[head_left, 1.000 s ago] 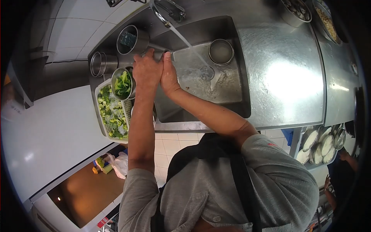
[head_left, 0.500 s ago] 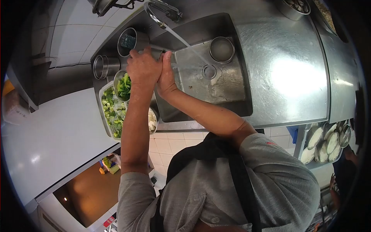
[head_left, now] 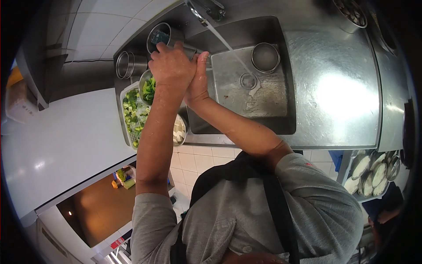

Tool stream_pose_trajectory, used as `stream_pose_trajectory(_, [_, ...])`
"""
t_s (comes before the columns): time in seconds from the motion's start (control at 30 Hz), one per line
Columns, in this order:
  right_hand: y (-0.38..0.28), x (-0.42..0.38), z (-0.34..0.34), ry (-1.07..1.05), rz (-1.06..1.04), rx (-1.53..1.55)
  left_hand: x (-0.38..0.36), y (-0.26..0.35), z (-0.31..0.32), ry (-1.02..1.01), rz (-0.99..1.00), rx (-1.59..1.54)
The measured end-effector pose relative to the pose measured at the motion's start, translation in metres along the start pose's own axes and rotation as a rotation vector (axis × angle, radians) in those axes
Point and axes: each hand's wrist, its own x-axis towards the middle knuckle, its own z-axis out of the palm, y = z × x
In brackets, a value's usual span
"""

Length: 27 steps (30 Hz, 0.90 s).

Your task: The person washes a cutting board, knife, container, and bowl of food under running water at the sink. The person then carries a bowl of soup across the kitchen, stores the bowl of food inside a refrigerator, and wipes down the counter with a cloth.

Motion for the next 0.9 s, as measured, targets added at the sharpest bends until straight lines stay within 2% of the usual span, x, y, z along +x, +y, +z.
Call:
stream_pose_trajectory(0.1, [0.001,-0.002,0.000,-0.048,-0.014,-0.037,-0.011,-0.010,-0.006,0.101,-0.011,-0.130])
stream_pose_trajectory(0.13, [0.003,0.003,-0.008,-0.045,-0.120,-0.360,-0.018,-0.016,-0.003,0.100,-0.020,-0.143])
stream_pose_trajectory(0.17, [0.006,0.008,-0.016,-0.045,-0.228,-0.687,-0.026,-0.025,0.005,0.127,-0.093,-0.364])
stream_pose_trajectory(0.2, [0.001,0.005,-0.013,-0.049,-0.229,-0.706,-0.031,-0.034,0.018,0.157,-0.165,-0.588])
stream_pose_trajectory(0.27, [-0.010,-0.008,0.000,-0.159,-0.545,-1.676,-0.043,-0.053,0.092,0.120,-0.211,-1.223])
stream_pose_trajectory(0.33, [-0.003,-0.021,-0.016,-0.267,-0.478,-2.000,-0.079,-0.043,0.207,0.084,-0.486,-1.427])
stream_pose_trajectory(0.37, [0.000,-0.025,-0.034,-0.345,-0.486,-2.165,-0.094,-0.023,0.232,0.071,-0.607,-1.756])
stream_pose_trajectory(0.4, [0.012,-0.022,-0.075,-0.401,-0.425,-2.325,-0.110,0.005,0.239,0.056,-0.699,-2.190])
stream_pose_trajectory(0.43, [0.015,-0.023,-0.088,-0.460,-0.353,-2.485,-0.123,0.032,0.239,0.061,-0.755,-2.548])
stream_pose_trajectory(0.47, [0.012,-0.024,-0.103,-0.494,-0.376,-2.524,-0.136,0.053,0.239,0.075,-0.768,-2.829])
stream_pose_trajectory(0.53, [-0.007,-0.030,-0.099,-0.529,0.184,-2.518,-0.147,0.071,0.246,0.075,-0.790,-3.122])
stream_pose_trajectory(0.57, [-0.020,-0.023,-0.094,-0.552,0.195,-2.557,-0.151,0.078,0.272,0.108,-0.795,-3.161])
stream_pose_trajectory(0.63, [-0.049,0.001,-0.078,-0.384,0.169,-2.467,-0.166,0.085,0.325,-0.514,-1.003,-2.737])
stream_pose_trajectory(0.67, [-0.073,0.030,-0.092,-0.376,0.175,-2.327,-0.162,0.090,0.330,-0.500,-1.013,-2.768])
stream_pose_trajectory(0.7, [-0.098,0.065,-0.103,-0.363,0.177,-2.181,-0.152,0.092,0.332,-0.567,-0.863,-2.726])
stream_pose_trajectory(0.73, [-0.112,0.089,-0.091,-0.043,0.263,-1.818,-0.139,0.092,0.335,-0.627,-0.711,-2.672])
stream_pose_trajectory(0.77, [-0.121,0.110,-0.080,0.244,0.327,-1.429,-0.123,0.098,0.334,-0.582,-0.669,-2.622])
stream_pose_trajectory(0.8, [-0.130,0.127,-0.073,0.235,0.330,-1.447,-0.105,0.103,0.322,-0.565,-0.670,-2.640])
stream_pose_trajectory(0.87, [-0.141,0.156,-0.071,0.365,0.377,-1.276,-0.064,0.107,0.282,-0.431,-0.420,-2.459])
stream_pose_trajectory(0.9, [-0.140,0.164,-0.071,0.361,0.380,-1.291,-0.044,0.113,0.271,-0.456,-0.447,-2.496])
